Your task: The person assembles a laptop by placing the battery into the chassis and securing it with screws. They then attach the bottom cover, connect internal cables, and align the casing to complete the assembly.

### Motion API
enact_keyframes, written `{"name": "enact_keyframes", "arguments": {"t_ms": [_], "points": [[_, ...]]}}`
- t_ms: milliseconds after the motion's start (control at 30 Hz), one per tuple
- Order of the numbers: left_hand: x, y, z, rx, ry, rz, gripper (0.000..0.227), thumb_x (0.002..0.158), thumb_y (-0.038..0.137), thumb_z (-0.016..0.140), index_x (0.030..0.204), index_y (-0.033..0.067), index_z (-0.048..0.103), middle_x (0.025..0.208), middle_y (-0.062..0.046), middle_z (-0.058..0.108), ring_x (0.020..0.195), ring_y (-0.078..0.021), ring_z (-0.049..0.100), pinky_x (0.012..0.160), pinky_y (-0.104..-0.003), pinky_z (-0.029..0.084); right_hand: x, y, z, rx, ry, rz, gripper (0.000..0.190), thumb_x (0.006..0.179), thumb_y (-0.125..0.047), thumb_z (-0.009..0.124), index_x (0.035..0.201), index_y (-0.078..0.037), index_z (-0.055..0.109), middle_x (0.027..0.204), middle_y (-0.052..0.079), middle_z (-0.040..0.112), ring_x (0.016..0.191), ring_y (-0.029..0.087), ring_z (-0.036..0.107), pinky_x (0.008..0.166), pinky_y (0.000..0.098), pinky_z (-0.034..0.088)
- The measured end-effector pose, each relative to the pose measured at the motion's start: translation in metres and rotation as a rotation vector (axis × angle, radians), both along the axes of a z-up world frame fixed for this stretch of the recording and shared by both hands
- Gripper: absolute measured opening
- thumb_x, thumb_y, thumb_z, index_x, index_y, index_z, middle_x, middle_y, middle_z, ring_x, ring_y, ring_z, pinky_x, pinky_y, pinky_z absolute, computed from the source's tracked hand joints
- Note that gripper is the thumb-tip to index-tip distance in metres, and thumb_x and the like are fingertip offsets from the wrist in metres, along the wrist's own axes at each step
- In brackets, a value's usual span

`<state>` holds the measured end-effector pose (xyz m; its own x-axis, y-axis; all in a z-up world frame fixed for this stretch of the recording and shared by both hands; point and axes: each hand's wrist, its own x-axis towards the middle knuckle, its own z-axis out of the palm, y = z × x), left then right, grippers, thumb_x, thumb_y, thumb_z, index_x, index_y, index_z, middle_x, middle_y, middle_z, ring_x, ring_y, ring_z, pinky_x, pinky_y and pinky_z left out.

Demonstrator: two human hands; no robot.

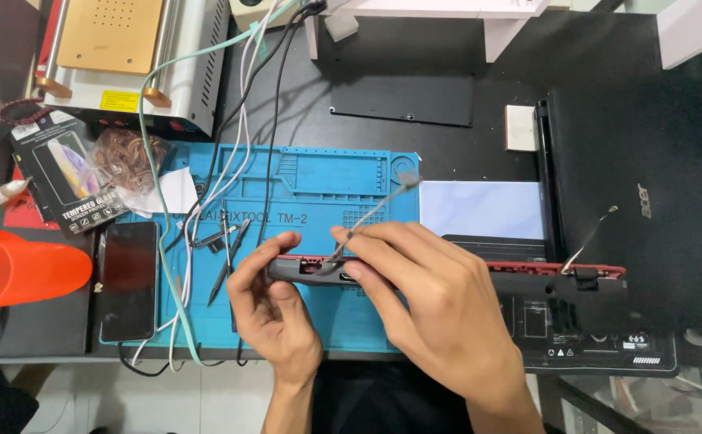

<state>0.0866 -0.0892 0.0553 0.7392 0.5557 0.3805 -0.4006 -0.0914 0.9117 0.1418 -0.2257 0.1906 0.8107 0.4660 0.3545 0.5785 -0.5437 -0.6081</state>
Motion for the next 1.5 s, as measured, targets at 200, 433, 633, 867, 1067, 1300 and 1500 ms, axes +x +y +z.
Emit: {"name": "enact_keyframes", "arguments": {"t_ms": [200, 433, 633, 867, 1067, 1300, 1500], "points": [[-0.001, -0.001, -0.001, -0.051, -0.026, 0.000, 0.039, 0.112, 0.027, 0.062, 0.138, -0.0011, 0.052, 0.138, -0.020, 0.061, 0.123, -0.0280, 0.064, 0.109, -0.036, 0.052, 0.007, 0.011, 0.005, 0.241, 0.272, -0.011, 0.011, 0.090, -0.008, 0.073, 0.100, -0.003, 0.075, 0.095, 0.009, 0.070, 0.082, 0.019, 0.074, 0.072, 0.0303, 0.058], [-0.006, -0.005, -0.008, -0.102, -0.082, 0.023, 0.040, 0.108, 0.020, 0.068, 0.139, -0.0007, 0.052, 0.142, -0.023, 0.061, 0.128, -0.0318, 0.065, 0.114, -0.043, 0.053, 0.012, 0.021, 0.004, 0.182, 0.311, -0.024, 0.010, 0.089, -0.008, 0.076, 0.093, 0.000, 0.073, 0.085, 0.008, 0.075, 0.075, 0.018, 0.074, 0.068, 0.0284, 0.057], [-0.003, -0.005, -0.003, -0.164, -0.147, -0.007, 0.039, 0.107, 0.017, 0.071, 0.136, 0.0017, 0.051, 0.147, -0.024, 0.058, 0.134, -0.0346, 0.061, 0.118, -0.046, 0.051, 0.016, 0.023, 0.004, 0.197, 0.312, -0.068, 0.010, 0.086, -0.010, 0.078, 0.092, -0.001, 0.076, 0.087, 0.007, 0.079, 0.075, 0.014, 0.077, 0.065, 0.0259, 0.059], [-0.007, -0.004, -0.004, -0.182, -0.104, -0.004, 0.036, 0.104, 0.013, 0.074, 0.131, 0.0018, 0.054, 0.141, -0.020, 0.058, 0.133, -0.0312, 0.061, 0.124, -0.046, 0.046, 0.016, 0.025, 0.003, 0.194, 0.304, -0.098, 0.010, 0.086, -0.011, 0.079, 0.092, -0.003, 0.077, 0.085, 0.006, 0.079, 0.072, 0.013, 0.077, 0.063, 0.0248, 0.058], [-0.008, 0.001, -0.010, -0.272, -0.105, -0.045, 0.036, 0.101, 0.013, 0.076, 0.131, 0.0022, 0.059, 0.141, -0.018, 0.056, 0.136, -0.0304, 0.058, 0.121, -0.047, 0.044, 0.014, 0.026, 0.001, 0.197, 0.277, -0.119, 0.011, 0.086, -0.011, 0.080, 0.093, -0.002, 0.078, 0.085, 0.006, 0.080, 0.073, 0.012, 0.078, 0.063, 0.0246, 0.058], [-0.011, 0.008, -0.024, -0.363, -0.186, -0.148, 0.023, 0.102, 0.006, 0.075, 0.123, 0.0052, 0.066, 0.139, -0.019, 0.059, 0.137, -0.0320, 0.057, 0.122, -0.049, 0.042, 0.013, 0.028, 0.001, 0.175, 0.274, -0.136, 0.011, 0.085, -0.010, 0.081, 0.092, -0.002, 0.079, 0.086, 0.006, 0.081, 0.072, 0.011, 0.078, 0.063, 0.0234, 0.059], [-0.008, 0.009, -0.019, -0.255, -0.163, -0.137, 0.030, 0.101, 0.003, 0.072, 0.130, 0.0096, 0.064, 0.139, -0.019, 0.058, 0.135, -0.0303, 0.058, 0.122, -0.048, 0.044, 0.013, 0.029, 0.000, 0.176, 0.270, -0.154, 0.011, 0.084, -0.008, 0.082, 0.092, -0.001, 0.079, 0.086, 0.007, 0.081, 0.073, 0.011, 0.078, 0.063, 0.0238, 0.058]]}}
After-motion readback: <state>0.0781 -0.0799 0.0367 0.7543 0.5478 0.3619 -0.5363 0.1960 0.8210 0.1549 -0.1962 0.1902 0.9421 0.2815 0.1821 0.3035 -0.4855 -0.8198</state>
